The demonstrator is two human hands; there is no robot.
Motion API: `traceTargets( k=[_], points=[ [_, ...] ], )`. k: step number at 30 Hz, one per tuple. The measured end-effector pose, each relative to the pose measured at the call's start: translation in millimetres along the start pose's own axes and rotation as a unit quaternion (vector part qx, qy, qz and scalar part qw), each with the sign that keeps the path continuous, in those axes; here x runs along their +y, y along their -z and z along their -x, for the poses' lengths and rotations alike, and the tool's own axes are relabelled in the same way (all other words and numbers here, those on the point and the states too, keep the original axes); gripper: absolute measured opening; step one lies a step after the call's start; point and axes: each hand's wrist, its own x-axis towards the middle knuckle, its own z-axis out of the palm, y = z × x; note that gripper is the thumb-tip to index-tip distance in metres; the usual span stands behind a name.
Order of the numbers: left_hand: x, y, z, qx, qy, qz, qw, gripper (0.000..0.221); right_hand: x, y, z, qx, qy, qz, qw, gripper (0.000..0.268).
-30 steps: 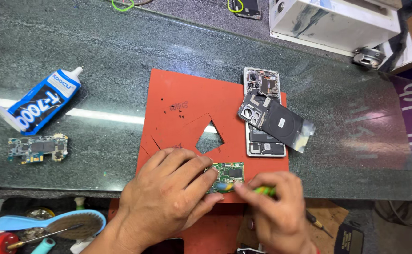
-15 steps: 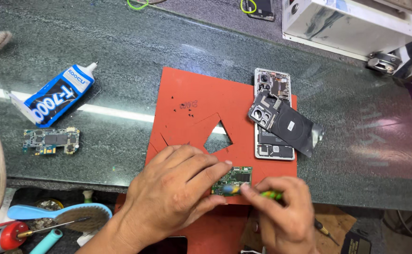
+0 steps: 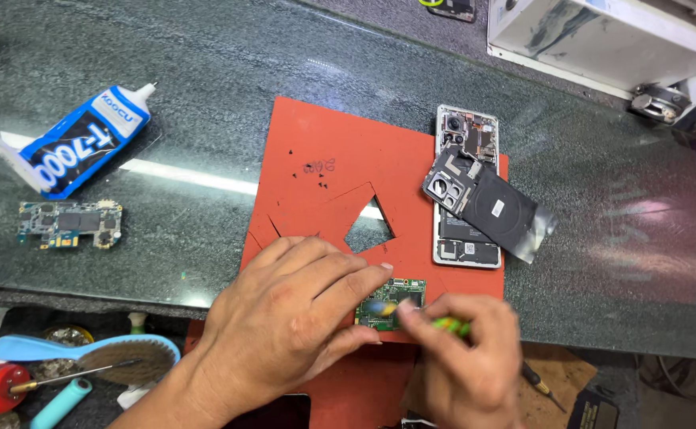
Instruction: The person cleans a mobile phone circuit board using a small brush, turning the board over by hand to scrub both sides.
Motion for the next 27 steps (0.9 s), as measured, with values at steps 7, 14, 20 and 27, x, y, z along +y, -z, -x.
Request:
traceTargets(
  k=[7,14,20,27],
  points=[
    [-2,0,3,-0.006,-0.011,-0.004,1.000,0.056,-3,0,-1,-0.007,-0.050,0.004,0.999,0.041],
    [-4,-2,4,-0.001,-0.030,-0.019,0.999,0.051,1,9,0,-0.014,-0.079,0.031,0.996,0.041],
    [-4,-4,2,0.002,-0.036,-0.013,0.999,0.050,7,8,-1,-0.016,-0.087,0.007,0.996,0.044],
    [-4,-2,2,-0.008,-0.022,-0.001,1.000,0.047,3,1,0,-0.037,-0.074,-0.018,0.996,0.044]
  ],
)
